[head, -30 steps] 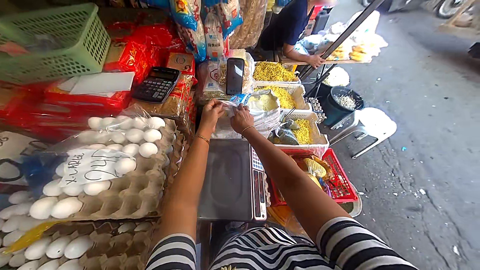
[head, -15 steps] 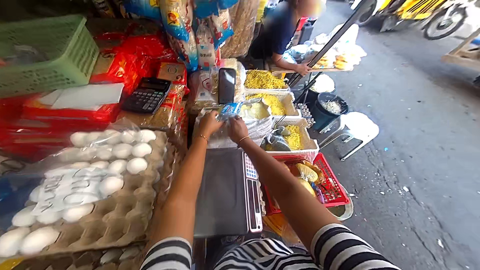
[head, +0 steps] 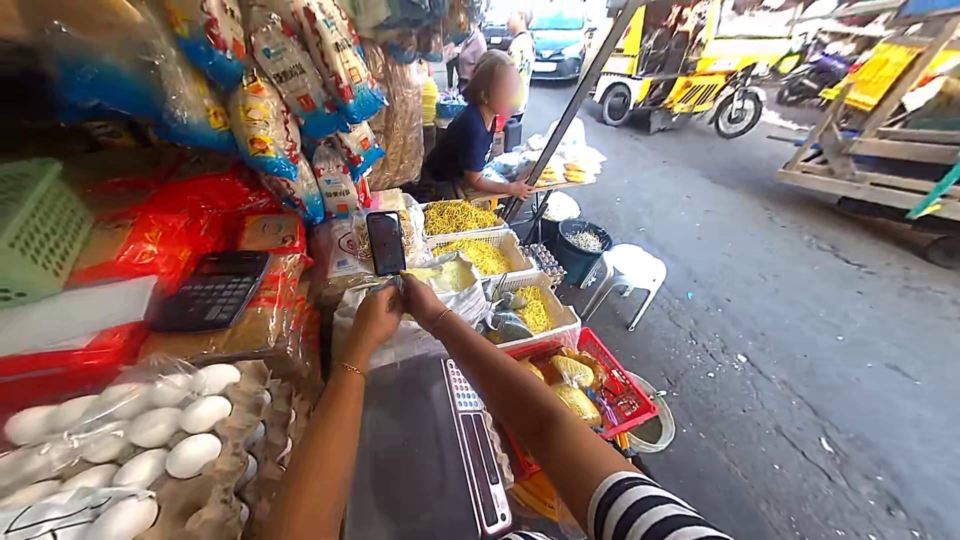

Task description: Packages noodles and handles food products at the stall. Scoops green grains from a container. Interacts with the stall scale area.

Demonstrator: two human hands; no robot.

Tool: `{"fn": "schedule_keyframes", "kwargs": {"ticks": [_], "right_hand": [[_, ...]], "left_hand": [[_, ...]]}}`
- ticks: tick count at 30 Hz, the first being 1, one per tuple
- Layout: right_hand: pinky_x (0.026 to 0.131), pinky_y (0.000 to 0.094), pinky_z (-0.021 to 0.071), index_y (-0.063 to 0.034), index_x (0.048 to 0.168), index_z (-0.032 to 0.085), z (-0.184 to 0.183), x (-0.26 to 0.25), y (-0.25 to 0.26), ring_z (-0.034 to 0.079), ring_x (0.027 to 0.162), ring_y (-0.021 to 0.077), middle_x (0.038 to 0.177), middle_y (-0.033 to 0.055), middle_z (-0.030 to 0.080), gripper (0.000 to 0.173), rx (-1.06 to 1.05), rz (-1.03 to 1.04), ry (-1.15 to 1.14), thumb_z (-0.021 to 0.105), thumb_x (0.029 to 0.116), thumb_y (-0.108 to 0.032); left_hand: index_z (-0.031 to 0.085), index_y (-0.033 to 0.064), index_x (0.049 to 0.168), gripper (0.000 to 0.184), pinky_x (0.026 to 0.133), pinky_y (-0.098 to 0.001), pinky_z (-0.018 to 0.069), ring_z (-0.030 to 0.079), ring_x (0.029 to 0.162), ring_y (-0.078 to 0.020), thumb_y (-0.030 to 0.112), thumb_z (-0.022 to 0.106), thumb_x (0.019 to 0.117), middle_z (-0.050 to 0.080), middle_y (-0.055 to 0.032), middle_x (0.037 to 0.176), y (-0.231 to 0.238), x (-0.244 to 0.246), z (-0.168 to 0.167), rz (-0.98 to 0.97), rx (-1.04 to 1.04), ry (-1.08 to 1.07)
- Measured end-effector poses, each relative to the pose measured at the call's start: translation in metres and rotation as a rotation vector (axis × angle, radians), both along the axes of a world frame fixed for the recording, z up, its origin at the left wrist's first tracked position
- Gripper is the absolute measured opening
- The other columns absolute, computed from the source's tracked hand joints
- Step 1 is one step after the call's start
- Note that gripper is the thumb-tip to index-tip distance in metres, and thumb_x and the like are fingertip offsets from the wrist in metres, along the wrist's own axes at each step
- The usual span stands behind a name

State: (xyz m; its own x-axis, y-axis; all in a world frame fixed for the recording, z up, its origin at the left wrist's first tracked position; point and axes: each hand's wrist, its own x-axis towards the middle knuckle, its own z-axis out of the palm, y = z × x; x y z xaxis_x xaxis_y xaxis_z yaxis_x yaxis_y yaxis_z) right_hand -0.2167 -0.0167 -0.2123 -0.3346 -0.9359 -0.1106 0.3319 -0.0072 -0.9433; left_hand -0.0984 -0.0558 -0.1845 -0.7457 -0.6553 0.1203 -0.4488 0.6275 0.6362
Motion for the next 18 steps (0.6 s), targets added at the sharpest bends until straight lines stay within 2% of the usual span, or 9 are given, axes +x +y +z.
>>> {"fn": "schedule_keyframes", "kwargs": {"ticks": [2, 3, 5, 6, 9, 10, 12, 15, 18], "right_hand": [[0.091, 0.0389, 0.0497, 0.0050, 0.131, 0.055, 0.007, 0.000, -0.001, 0.060, 0.100, 0.0219, 0.113, 0.0187, 0.063, 0.062, 0.029, 0.104, 0.031, 0.026, 0.1119, -0.046], [0.088, 0.0371, 0.0507, 0.0032, 0.129, 0.056, 0.009, -0.002, -0.002, 0.060, 0.097, 0.0197, 0.110, 0.0159, 0.063, 0.057, 0.028, 0.128, 0.021, 0.030, 0.1120, -0.044], [0.078, 0.0336, 0.0515, 0.0015, 0.120, 0.059, 0.006, -0.006, -0.004, 0.060, 0.083, 0.0155, 0.096, 0.0104, 0.062, 0.042, 0.023, 0.104, 0.041, 0.036, 0.1123, -0.033], [0.078, 0.0339, 0.0507, 0.0031, 0.123, 0.058, 0.001, -0.008, -0.006, 0.059, 0.083, 0.0166, 0.097, 0.0123, 0.061, 0.038, 0.049, 0.076, 0.117, 0.036, 0.1125, -0.026], [0.098, 0.0466, 0.0501, 0.0112, 0.135, 0.051, -0.027, -0.024, -0.010, 0.063, 0.112, 0.0336, 0.123, 0.0297, 0.062, 0.035, 0.267, 0.034, 0.557, 0.042, 0.1077, -0.009], [0.105, 0.0495, 0.0472, 0.0101, 0.140, 0.047, -0.031, -0.028, -0.009, 0.060, 0.123, 0.0361, 0.132, 0.0301, 0.060, 0.039, 0.374, 0.055, 0.671, 0.044, 0.1064, -0.009], [0.110, 0.0519, 0.0434, 0.0054, 0.141, 0.049, -0.030, -0.031, -0.004, 0.055, 0.132, 0.0361, 0.139, 0.0269, 0.057, 0.041, 0.514, 0.064, 0.807, 0.045, 0.1057, -0.014], [0.111, 0.0540, 0.0410, 0.0043, 0.131, 0.062, -0.022, -0.031, 0.009, 0.055, 0.133, 0.0369, 0.136, 0.0259, 0.061, 0.038, 0.549, 0.050, 0.919, 0.049, 0.1049, -0.020], [0.108, 0.0573, 0.0427, 0.0079, 0.124, 0.065, -0.009, -0.030, 0.028, 0.058, 0.128, 0.0398, 0.130, 0.0282, 0.063, 0.040, 0.521, 0.042, 0.970, 0.048, 0.1066, -0.024]], "left_hand": [[0.065, -0.0063, 0.122, 0.029, 0.103, -0.0589, 0.0468, 0.065, 0.113, -0.0391, 0.012, 0.061, 0.1002, 0.069, -0.0265, 0.115, 0.003, 0.006, -0.005, 0.032, -0.013, 0.055], [0.066, -0.0058, 0.122, 0.029, 0.104, -0.0577, 0.0471, 0.066, 0.114, -0.0381, 0.012, 0.061, 0.1002, 0.069, -0.0258, 0.116, 0.004, 0.007, -0.007, 0.046, -0.030, 0.069], [0.068, -0.0046, 0.120, 0.027, 0.106, -0.0568, 0.0462, 0.065, 0.117, -0.0372, 0.014, 0.059, 0.1015, 0.069, -0.0245, 0.118, 0.006, 0.006, -0.011, 0.065, -0.049, 0.062], [0.069, -0.0046, 0.119, 0.027, 0.106, -0.0567, 0.0449, 0.064, 0.119, -0.0374, 0.015, 0.058, 0.1026, 0.069, -0.0245, 0.119, 0.006, 0.004, -0.013, 0.072, -0.040, 0.034], [0.068, -0.0041, 0.120, 0.029, 0.105, -0.0563, 0.0449, 0.063, 0.119, -0.0375, 0.016, 0.053, 0.1046, 0.068, -0.0244, 0.121, 0.006, 0.000, -0.027, 0.072, -0.016, -0.045], [0.067, -0.0041, 0.119, 0.029, 0.104, -0.0554, 0.0455, 0.063, 0.117, -0.0371, 0.016, 0.052, 0.1047, 0.068, -0.0243, 0.119, 0.007, -0.001, -0.030, 0.070, -0.012, -0.052], [0.067, -0.0050, 0.118, 0.029, 0.102, -0.0517, 0.0471, 0.064, 0.113, -0.0353, 0.016, 0.054, 0.1039, 0.068, -0.0241, 0.116, 0.010, -0.004, -0.033, 0.072, 0.000, -0.012], [0.067, -0.0053, 0.117, 0.027, 0.102, -0.0478, 0.0485, 0.066, 0.111, -0.0315, 0.016, 0.056, 0.1032, 0.069, -0.0227, 0.114, 0.019, -0.004, -0.033, 0.105, 0.043, 0.115], [0.067, -0.0063, 0.114, 0.022, 0.096, -0.0465, 0.0516, 0.067, 0.103, -0.0292, 0.010, 0.058, 0.1022, 0.070, -0.0218, 0.110, 0.031, -0.001, -0.028, 0.143, 0.085, 0.293]]}}
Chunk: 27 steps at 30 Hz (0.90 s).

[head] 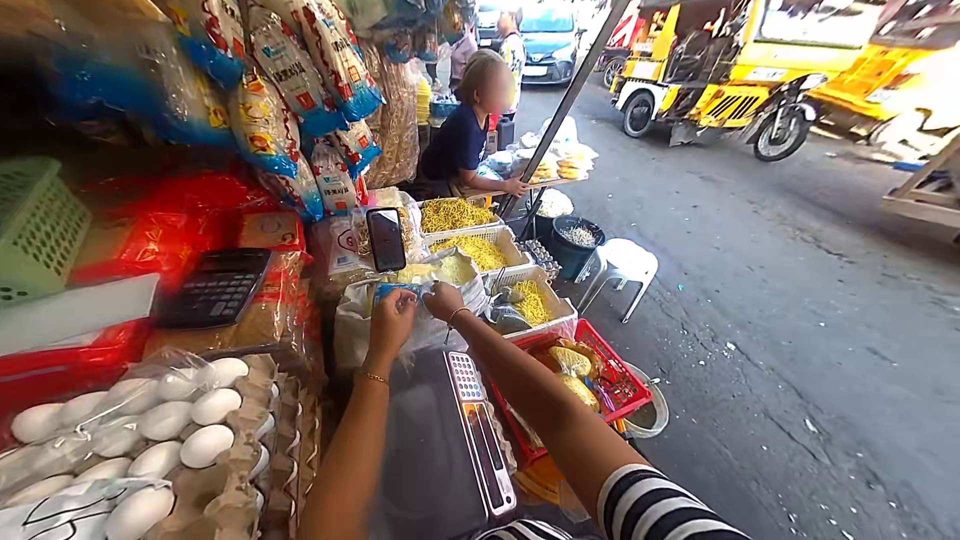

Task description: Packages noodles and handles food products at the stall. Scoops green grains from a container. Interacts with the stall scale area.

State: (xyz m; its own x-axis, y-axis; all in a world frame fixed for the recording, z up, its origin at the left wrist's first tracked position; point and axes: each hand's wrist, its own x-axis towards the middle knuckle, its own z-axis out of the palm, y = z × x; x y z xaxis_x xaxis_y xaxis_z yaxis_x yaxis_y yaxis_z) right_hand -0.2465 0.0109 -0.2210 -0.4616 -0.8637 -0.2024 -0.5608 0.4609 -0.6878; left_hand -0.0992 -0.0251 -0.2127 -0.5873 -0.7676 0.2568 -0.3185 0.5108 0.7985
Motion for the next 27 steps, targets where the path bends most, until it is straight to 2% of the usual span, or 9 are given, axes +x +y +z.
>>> {"fn": "schedule_keyframes", "kwargs": {"ticks": [3, 7, 10, 12, 18, 21, 23, 25, 27], "right_hand": [[0.099, 0.0585, 0.0457, 0.0110, 0.112, 0.067, 0.002, -0.001, 0.027, 0.062, 0.114, 0.0416, 0.117, 0.0301, 0.066, 0.049, -0.268, -0.022, -0.164, 0.037, 0.1121, -0.028], [0.101, 0.0364, 0.0500, 0.0016, 0.137, 0.058, 0.013, 0.006, 0.083, 0.063, 0.116, 0.0176, 0.130, 0.0149, 0.065, 0.059, -0.589, 0.172, -0.649, 0.026, 0.1119, -0.041], [0.088, 0.0290, 0.0553, 0.0082, 0.119, 0.063, 0.023, 0.009, 0.133, 0.066, 0.090, 0.0091, 0.100, 0.0103, 0.069, 0.025, -0.652, 0.168, -0.570, 0.055, 0.1030, -0.009], [0.082, 0.0277, 0.0563, 0.0095, 0.111, 0.064, 0.022, 0.000, 0.166, 0.065, 0.082, 0.0072, 0.093, 0.0085, 0.069, 0.018, -0.652, 0.069, -0.482, 0.057, 0.0998, -0.002], [0.067, 0.0235, 0.0555, -0.0120, 0.109, 0.065, 0.021, -0.027, 0.277, 0.060, 0.068, 0.0026, 0.081, -0.0052, 0.064, 0.026, -0.804, -0.227, -0.477, 0.043, 0.1084, -0.026], [0.084, 0.0281, 0.0571, -0.0120, 0.127, 0.062, 0.023, -0.032, 0.322, 0.067, 0.093, 0.0070, 0.108, -0.0013, 0.069, 0.041, -0.813, -0.322, -0.442, 0.043, 0.1083, -0.042], [0.092, 0.0328, 0.0561, -0.0072, 0.145, 0.051, 0.019, -0.035, 0.348, 0.065, 0.108, 0.0123, 0.130, 0.0060, 0.064, 0.061, -0.741, -0.303, -0.373, 0.056, 0.1003, -0.048], [0.092, 0.0342, 0.0563, -0.0036, 0.149, 0.046, 0.013, -0.037, 0.369, 0.066, 0.108, 0.0143, 0.131, 0.0099, 0.064, 0.066, -0.714, -0.332, -0.364, 0.067, 0.0957, -0.038], [0.086, 0.0327, 0.0574, -0.0011, 0.135, 0.058, 0.005, -0.037, 0.391, 0.067, 0.095, 0.0118, 0.112, 0.0080, 0.069, 0.042, -0.763, -0.405, -0.374, 0.066, 0.0983, -0.021]], "left_hand": [[0.066, -0.0044, 0.112, 0.019, 0.085, -0.0381, 0.0541, 0.066, 0.089, -0.0184, 0.010, 0.059, 0.1024, 0.069, -0.0157, 0.101, 0.012, 0.002, 0.008, -0.013, 0.061, 0.178], [0.066, -0.0022, 0.110, 0.016, 0.080, -0.0301, 0.0546, 0.064, 0.082, -0.0097, 0.010, 0.061, 0.1021, 0.069, -0.0092, 0.095, 0.035, -0.005, 0.023, -0.078, 0.128, 0.304], [0.067, 0.0013, 0.109, 0.015, 0.069, -0.0247, 0.0502, 0.058, 0.071, -0.0057, 0.014, 0.061, 0.1024, 0.065, -0.0031, 0.085, 0.053, -0.018, 0.030, -0.154, 0.157, 0.303], [0.067, 0.0013, 0.110, 0.017, 0.067, -0.0240, 0.0489, 0.057, 0.069, -0.0055, 0.016, 0.060, 0.1032, 0.066, -0.0031, 0.084, 0.064, -0.030, 0.030, -0.211, 0.141, 0.289], [0.067, -0.0003, 0.105, 0.014, 0.064, -0.0185, 0.0471, 0.057, 0.068, -0.0010, 0.012, 0.062, 0.1013, 0.066, 0.0001, 0.081, 0.108, -0.074, 0.021, -0.336, 0.261, 0.391], [0.067, 0.0008, 0.104, 0.011, 0.061, -0.0174, 0.0469, 0.058, 0.067, -0.0013, 0.010, 0.063, 0.1008, 0.066, 0.0009, 0.081, 0.135, -0.102, 0.018, -0.419, 0.369, 0.454], [0.068, 0.0029, 0.102, 0.009, 0.059, -0.0167, 0.0459, 0.057, 0.066, -0.0007, 0.010, 0.063, 0.1006, 0.066, 0.0021, 0.081, 0.162, -0.115, 0.022, -0.468, 0.416, 0.454], [0.067, 0.0059, 0.106, 0.010, 0.061, -0.0159, 0.0460, 0.055, 0.066, -0.0001, 0.013, 0.061, 0.1022, 0.064, 0.0028, 0.082, 0.193, -0.121, 0.026, -0.525, 0.433, 0.403], [0.066, 0.0097, 0.109, 0.010, 0.058, -0.0151, 0.0447, 0.053, 0.062, 0.0006, 0.016, 0.061, 0.1029, 0.063, 0.0039, 0.082, 0.222, -0.130, 0.024, -0.578, 0.453, 0.346]]}}
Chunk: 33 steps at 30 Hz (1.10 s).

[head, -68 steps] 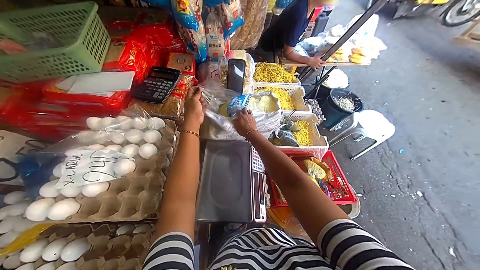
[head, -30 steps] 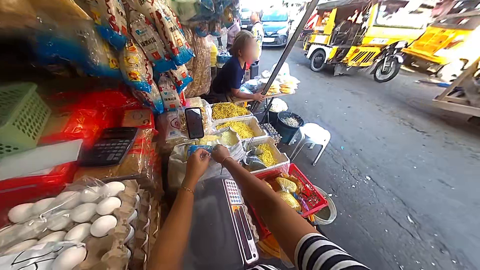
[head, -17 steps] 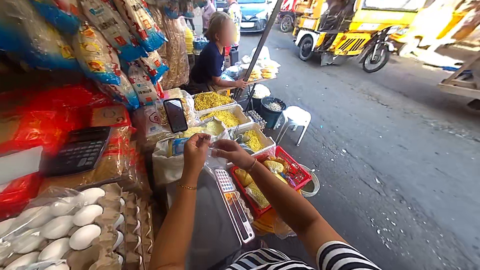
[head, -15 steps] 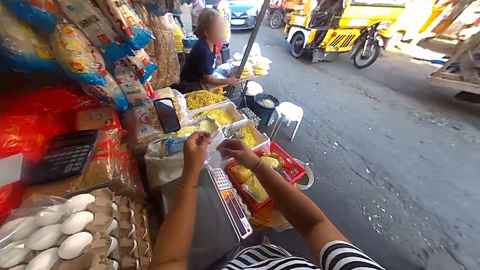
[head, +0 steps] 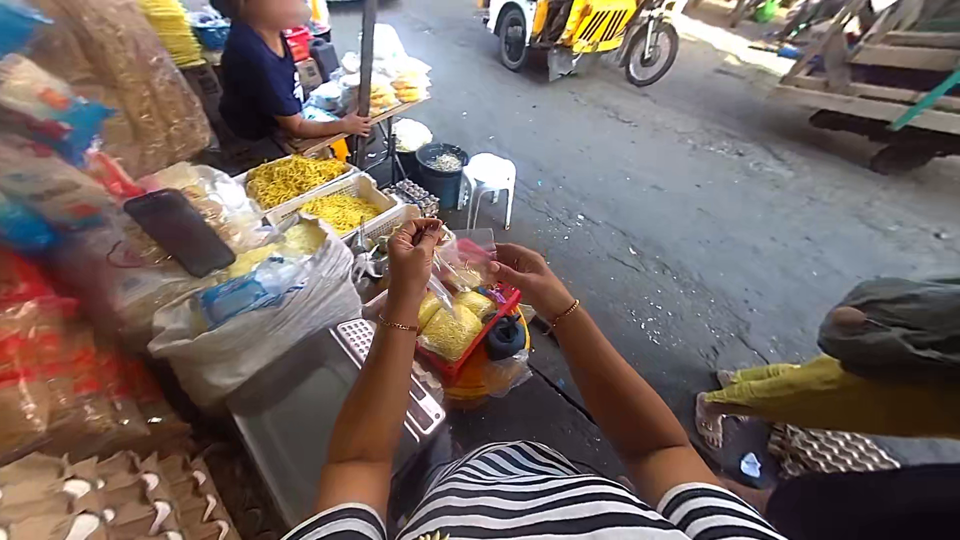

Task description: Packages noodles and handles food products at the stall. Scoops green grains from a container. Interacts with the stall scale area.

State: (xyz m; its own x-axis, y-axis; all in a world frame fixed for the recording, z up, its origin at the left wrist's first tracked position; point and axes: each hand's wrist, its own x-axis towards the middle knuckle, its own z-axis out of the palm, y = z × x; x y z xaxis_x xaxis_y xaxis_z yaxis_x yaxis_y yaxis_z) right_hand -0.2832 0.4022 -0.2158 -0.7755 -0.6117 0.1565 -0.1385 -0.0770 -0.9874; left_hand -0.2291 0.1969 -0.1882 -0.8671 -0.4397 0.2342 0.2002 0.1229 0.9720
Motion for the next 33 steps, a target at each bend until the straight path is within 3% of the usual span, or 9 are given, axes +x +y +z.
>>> {"fn": "schedule_keyframes", "kwargs": {"ticks": [2, 3, 6, 9, 15, 21, 25, 29, 33], "right_hand": [[0.076, 0.0289, 0.0567, -0.0002, 0.110, 0.068, -0.008, -0.001, 0.026, 0.065, 0.079, 0.0073, 0.090, 0.0029, 0.070, 0.018, -0.058, -0.086, 0.006, 0.062, 0.0990, -0.014], [0.076, 0.0285, 0.0568, 0.0009, 0.103, 0.069, -0.012, -0.002, 0.042, 0.064, 0.077, 0.0067, 0.085, 0.0021, 0.069, 0.015, -0.076, -0.115, 0.017, 0.061, 0.0987, -0.012], [0.075, 0.0268, 0.0551, -0.0002, 0.093, 0.066, -0.025, -0.001, 0.101, 0.062, 0.073, 0.0043, 0.078, -0.0024, 0.065, 0.017, -0.079, -0.217, 0.076, 0.060, 0.0994, -0.015], [0.068, 0.0229, 0.0499, -0.0054, 0.086, 0.063, -0.044, 0.021, 0.173, 0.055, 0.067, 0.0000, 0.072, -0.0084, 0.057, 0.023, -0.018, -0.392, 0.080, 0.056, 0.1010, -0.021], [0.066, 0.0263, 0.0499, -0.0016, 0.089, 0.063, -0.117, 0.120, 0.301, 0.054, 0.066, 0.0048, 0.072, -0.0028, 0.056, 0.027, 0.117, -0.821, -0.177, 0.049, 0.1051, -0.018], [0.062, 0.0207, 0.0503, -0.0009, 0.091, 0.063, -0.151, 0.230, 0.353, 0.057, 0.062, 0.0042, 0.071, -0.0011, 0.060, 0.015, -0.052, -1.163, -0.431, 0.054, 0.1023, -0.003], [0.064, 0.0219, 0.0502, 0.0019, 0.094, 0.063, -0.142, 0.277, 0.356, 0.056, 0.063, 0.0050, 0.074, 0.0001, 0.060, 0.010, -0.133, -1.367, -0.453, 0.057, 0.1007, -0.002], [0.070, 0.0273, 0.0525, 0.0065, 0.102, 0.063, -0.129, 0.312, 0.336, 0.058, 0.069, 0.0093, 0.081, 0.0055, 0.061, 0.013, -0.072, -1.431, -0.505, 0.062, 0.0993, -0.006], [0.074, 0.0303, 0.0527, 0.0075, 0.105, 0.063, -0.138, 0.332, 0.302, 0.059, 0.075, 0.0116, 0.088, 0.0092, 0.062, 0.022, 0.071, -1.327, -0.568, 0.068, 0.0975, -0.013]], "left_hand": [[0.067, 0.0116, 0.111, 0.012, 0.054, -0.0180, 0.0425, 0.051, 0.060, -0.0016, 0.019, 0.061, 0.1034, 0.064, 0.0024, 0.083, 0.027, -0.012, -0.009, -0.096, -0.042, -0.042], [0.066, 0.0093, 0.115, 0.016, 0.061, -0.0228, 0.0486, 0.055, 0.068, -0.0046, 0.019, 0.060, 0.1038, 0.065, -0.0001, 0.090, 0.040, -0.018, -0.015, -0.185, -0.067, -0.060], [0.064, -0.0005, 0.121, 0.026, 0.079, -0.0304, 0.0567, 0.066, 0.086, -0.0095, 0.015, 0.062, 0.0994, 0.070, -0.0061, 0.102, 0.081, -0.028, -0.037, -0.486, -0.112, -0.157], [0.066, -0.0016, 0.114, 0.023, 0.080, -0.0305, 0.0572, 0.066, 0.085, -0.0089, 0.012, 0.065, 0.0962, 0.070, -0.0046, 0.098, 0.118, -0.012, -0.072, -0.818, -0.169, -0.358], [0.068, 0.0024, 0.100, 0.010, 0.071, -0.0269, 0.0549, 0.063, 0.072, -0.0056, 0.009, 0.062, 0.0965, 0.067, 0.0015, 0.082, 0.160, 0.011, -0.151, -1.086, -0.165, -0.623], [0.068, 0.0042, 0.099, 0.007, 0.065, -0.0254, 0.0537, 0.063, 0.068, -0.0068, 0.005, 0.061, 0.0968, 0.068, 0.0010, 0.079, 0.202, 0.008, -0.184, -1.143, -0.071, -0.730], [0.066, -0.0030, 0.105, 0.010, 0.071, -0.0284, 0.0541, 0.062, 0.073, -0.0108, 0.001, 0.062, 0.0975, 0.067, -0.0072, 0.086, 0.235, -0.007, -0.194, -1.031, -0.249, -0.722], [0.066, -0.0083, 0.115, 0.023, 0.089, -0.0490, 0.0541, 0.068, 0.095, -0.0297, 0.006, 0.063, 0.0977, 0.070, -0.0231, 0.105, 0.259, -0.020, -0.196, -1.103, -0.556, -0.542], [0.062, -0.0068, 0.116, 0.022, 0.078, -0.0348, 0.0583, 0.068, 0.082, -0.0164, 0.009, 0.058, 0.1018, 0.069, -0.0133, 0.097, 0.296, 0.017, -0.164, -1.363, -0.331, -0.647]]}}
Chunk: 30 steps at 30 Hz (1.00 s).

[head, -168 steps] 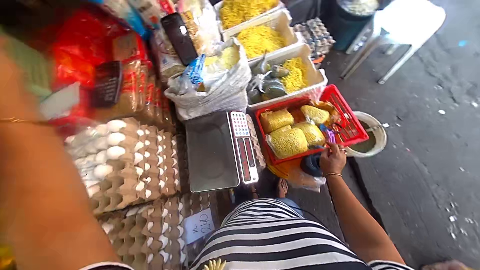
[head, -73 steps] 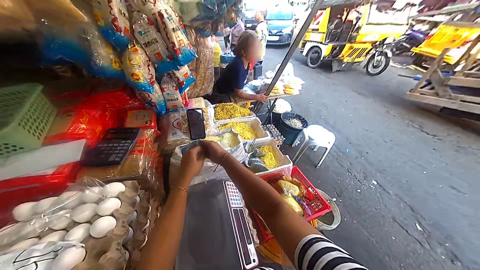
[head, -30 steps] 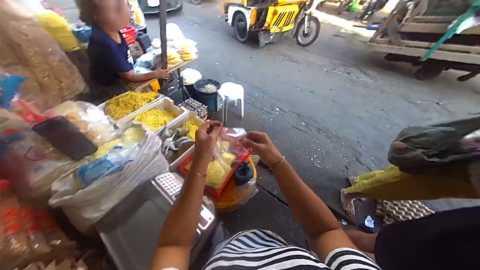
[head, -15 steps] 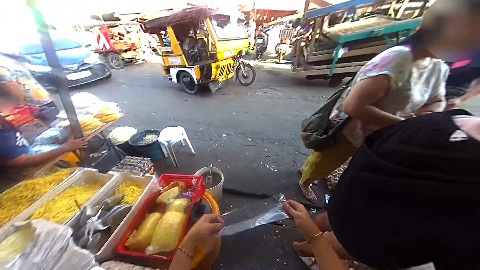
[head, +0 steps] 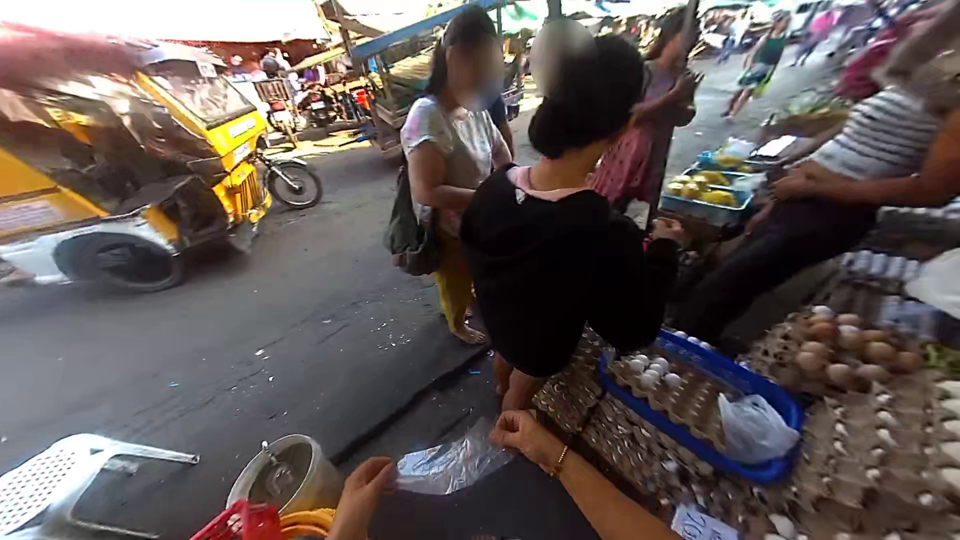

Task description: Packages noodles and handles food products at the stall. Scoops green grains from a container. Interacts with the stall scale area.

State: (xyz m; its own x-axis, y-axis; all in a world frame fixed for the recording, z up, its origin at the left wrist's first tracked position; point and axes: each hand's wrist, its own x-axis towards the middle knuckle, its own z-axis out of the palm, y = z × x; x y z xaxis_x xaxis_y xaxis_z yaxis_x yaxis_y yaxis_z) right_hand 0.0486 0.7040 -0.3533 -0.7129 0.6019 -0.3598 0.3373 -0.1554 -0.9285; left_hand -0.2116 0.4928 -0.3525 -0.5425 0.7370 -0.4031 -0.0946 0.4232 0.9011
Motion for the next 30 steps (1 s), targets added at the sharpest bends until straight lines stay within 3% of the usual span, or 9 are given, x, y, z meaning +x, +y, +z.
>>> {"fn": "schedule_keyframes", "kwargs": {"ticks": [6, 10, 14, 16, 19, 24, 26, 28, 30], "right_hand": [[0.078, 0.0360, 0.0515, 0.0086, 0.103, 0.061, 0.000, -0.003, -0.057, 0.058, 0.079, 0.0172, 0.088, 0.0133, 0.061, 0.025, 0.080, 0.175, -0.029, 0.071, 0.0950, -0.013], [0.080, 0.0396, 0.0519, 0.0085, 0.100, 0.063, 0.010, 0.001, -0.070, 0.061, 0.083, 0.0207, 0.090, 0.0164, 0.063, 0.017, 0.137, 0.222, -0.017, 0.069, 0.0912, -0.005], [0.070, 0.0296, 0.0481, 0.0042, 0.092, 0.061, 0.012, 0.010, -0.077, 0.054, 0.071, 0.0102, 0.078, 0.0059, 0.057, 0.019, 0.117, 0.223, 0.021, 0.071, 0.0929, -0.012], [0.062, 0.0273, 0.0408, -0.0001, 0.084, 0.055, 0.010, 0.011, -0.080, 0.045, 0.063, 0.0086, 0.071, 0.0010, 0.046, 0.023, 0.120, 0.194, 0.003, 0.070, 0.0942, -0.015], [0.063, 0.0318, 0.0408, 0.0002, 0.083, 0.053, 0.011, 0.008, -0.081, 0.044, 0.064, 0.0133, 0.072, 0.0040, 0.044, 0.021, 0.150, 0.149, -0.089, 0.065, 0.0961, -0.012], [0.071, 0.0449, 0.0455, 0.0056, 0.091, 0.060, 0.008, -0.005, -0.090, 0.054, 0.076, 0.0266, 0.080, 0.0152, 0.055, 0.015, 0.262, 0.216, -0.239, 0.061, 0.0940, -0.009], [0.071, 0.0449, 0.0456, 0.0045, 0.093, 0.060, 0.001, -0.011, -0.095, 0.055, 0.076, 0.0269, 0.081, 0.0151, 0.055, 0.014, 0.276, 0.234, -0.233, 0.061, 0.0929, -0.010], [0.077, 0.0472, 0.0480, 0.0066, 0.102, 0.061, 0.001, -0.016, -0.098, 0.058, 0.083, 0.0297, 0.089, 0.0188, 0.059, 0.018, 0.256, 0.271, -0.220, 0.063, 0.0943, -0.010], [0.084, 0.0463, 0.0510, 0.0098, 0.111, 0.059, -0.002, -0.021, -0.099, 0.061, 0.090, 0.0302, 0.097, 0.0223, 0.062, 0.026, 0.209, 0.277, -0.151, 0.065, 0.0971, -0.011]], "left_hand": [[0.062, -0.0020, 0.117, 0.026, 0.078, -0.0366, 0.0607, 0.072, 0.085, -0.0187, 0.021, 0.055, 0.1056, 0.072, -0.0106, 0.098, 0.043, 0.085, 0.018, -0.475, -0.018, -0.245], [0.061, -0.0013, 0.107, 0.019, 0.071, -0.0344, 0.0618, 0.071, 0.075, -0.0160, 0.017, 0.061, 0.1019, 0.070, -0.0072, 0.085, 0.050, 0.107, 0.010, -0.479, 0.053, -0.257], [0.060, 0.0030, 0.093, 0.010, 0.065, -0.0277, 0.0584, 0.067, 0.065, -0.0102, 0.011, 0.064, 0.0991, 0.067, -0.0016, 0.073, 0.039, 0.100, 0.006, -0.459, 0.077, -0.206], [0.058, 0.0034, 0.089, 0.015, 0.063, -0.0272, 0.0573, 0.065, 0.061, -0.0098, 0.013, 0.066, 0.0981, 0.065, -0.0012, 0.070, 0.032, 0.094, 0.000, -0.445, 0.050, -0.142], [0.060, 0.0014, 0.088, 0.026, 0.064, -0.0332, 0.0551, 0.062, 0.061, -0.0136, 0.024, 0.071, 0.0968, 0.060, -0.0037, 0.069, 0.021, 0.082, -0.007, -0.544, -0.086, 0.161], [0.066, -0.0015, 0.111, 0.028, 0.085, -0.0545, 0.0533, 0.068, 0.089, -0.0330, 0.021, 0.068, 0.0940, 0.069, -0.0171, 0.092, 0.011, 0.081, -0.017, -0.615, -0.276, 0.486], [0.066, -0.0031, 0.114, 0.022, 0.081, -0.0460, 0.0567, 0.069, 0.083, -0.0260, 0.011, 0.062, 0.0977, 0.070, -0.0153, 0.092, 0.006, 0.081, -0.021, -0.472, -0.191, 0.329], [0.064, -0.0041, 0.105, 0.014, 0.072, -0.0319, 0.0586, 0.068, 0.073, -0.0150, 0.003, 0.052, 0.1039, 0.070, -0.0094, 0.086, 0.001, 0.083, -0.011, -0.222, -0.023, -0.108], [0.062, -0.0007, 0.096, 0.023, 0.075, -0.0317, 0.0607, 0.072, 0.075, -0.0169, 0.003, 0.042, 0.1062, 0.073, -0.0107, 0.085, -0.005, 0.082, 0.011, -0.020, 0.112, -0.598]]}}
